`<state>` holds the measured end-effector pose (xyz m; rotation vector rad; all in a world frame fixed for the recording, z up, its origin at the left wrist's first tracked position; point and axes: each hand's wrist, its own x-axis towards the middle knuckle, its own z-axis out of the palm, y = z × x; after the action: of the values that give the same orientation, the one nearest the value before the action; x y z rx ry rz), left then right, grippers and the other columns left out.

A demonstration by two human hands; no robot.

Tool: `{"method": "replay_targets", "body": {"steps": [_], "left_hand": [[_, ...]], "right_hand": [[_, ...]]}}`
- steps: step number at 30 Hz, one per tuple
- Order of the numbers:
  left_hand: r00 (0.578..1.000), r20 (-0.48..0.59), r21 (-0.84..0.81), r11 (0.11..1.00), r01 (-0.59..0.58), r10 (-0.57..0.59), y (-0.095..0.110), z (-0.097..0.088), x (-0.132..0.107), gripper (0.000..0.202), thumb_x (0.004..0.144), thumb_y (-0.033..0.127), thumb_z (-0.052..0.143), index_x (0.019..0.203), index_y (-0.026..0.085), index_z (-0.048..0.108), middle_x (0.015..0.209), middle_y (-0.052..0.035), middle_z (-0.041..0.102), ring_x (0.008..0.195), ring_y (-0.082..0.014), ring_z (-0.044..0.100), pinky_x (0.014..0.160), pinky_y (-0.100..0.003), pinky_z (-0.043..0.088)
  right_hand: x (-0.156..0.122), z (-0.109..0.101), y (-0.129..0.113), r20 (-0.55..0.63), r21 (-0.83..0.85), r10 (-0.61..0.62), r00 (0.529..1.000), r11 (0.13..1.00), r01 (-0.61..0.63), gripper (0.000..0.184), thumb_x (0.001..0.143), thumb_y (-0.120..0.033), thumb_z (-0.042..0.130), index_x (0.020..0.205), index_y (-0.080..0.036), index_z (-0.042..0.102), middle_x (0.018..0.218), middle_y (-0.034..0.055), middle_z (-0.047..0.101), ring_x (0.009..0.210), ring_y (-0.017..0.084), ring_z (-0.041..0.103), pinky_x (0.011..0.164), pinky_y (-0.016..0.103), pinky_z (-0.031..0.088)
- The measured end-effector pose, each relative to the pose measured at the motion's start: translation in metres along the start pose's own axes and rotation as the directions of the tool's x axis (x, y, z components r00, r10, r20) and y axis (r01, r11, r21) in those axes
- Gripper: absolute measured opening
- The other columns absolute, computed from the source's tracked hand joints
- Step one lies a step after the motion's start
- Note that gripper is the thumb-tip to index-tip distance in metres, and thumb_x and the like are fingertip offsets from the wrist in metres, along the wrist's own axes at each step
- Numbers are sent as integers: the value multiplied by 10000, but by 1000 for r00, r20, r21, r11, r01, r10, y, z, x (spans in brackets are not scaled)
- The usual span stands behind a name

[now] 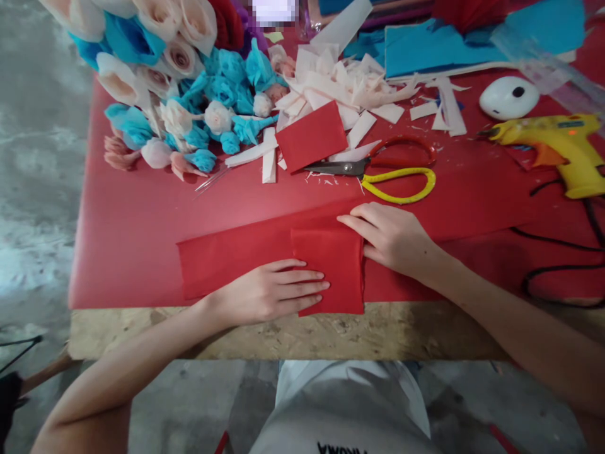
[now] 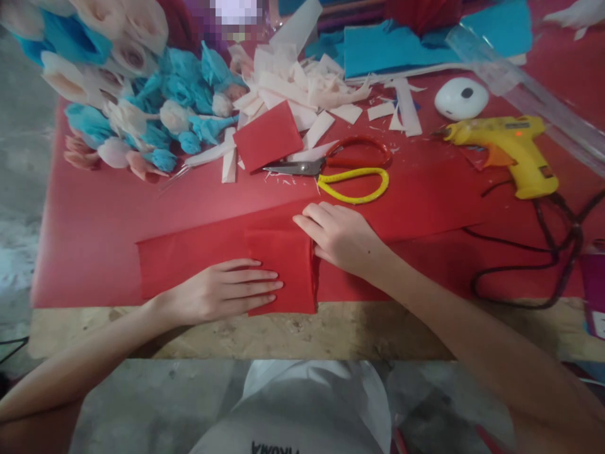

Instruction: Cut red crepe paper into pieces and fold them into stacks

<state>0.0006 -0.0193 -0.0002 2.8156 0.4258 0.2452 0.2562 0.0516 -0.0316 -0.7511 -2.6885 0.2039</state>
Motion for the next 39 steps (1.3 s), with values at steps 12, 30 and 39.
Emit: {"method": "replay_targets", "body": {"steps": [12,30,39], "left_hand": [[1000,15,25,1000,-5,5,1,0,-3,317,932,113,362,1191,130,545,1316,-47,518,1224,-172,483,1090,-359,367],[1000,23,24,1000,6,-6,2,0,-1,322,936,106,349,1187,143,547,1311,-37,527,1226,-159,481,1094,-343,356],[999,46,-22,999,30,-28,2,-3,-2,332,927,108,376,1218,172,521,1332,-38,503,1259,-156,443,1087,-353,368]], "right_hand": [[1,-2,0,-8,-16,-7,1000,1000,7,301,825,-135,439,1089,-74,572,940,135,613,813,221,541,653,319,427],[1,-1,0,-36,-31,-36,999,999,35,298,807,-152,471,1067,-57,581,941,139,614,808,221,545,656,311,430],[0,-1,3,-24,9,-22,999,1000,22,319,807,-130,459,1101,-63,567,962,134,613,836,216,561,673,317,454]]}}
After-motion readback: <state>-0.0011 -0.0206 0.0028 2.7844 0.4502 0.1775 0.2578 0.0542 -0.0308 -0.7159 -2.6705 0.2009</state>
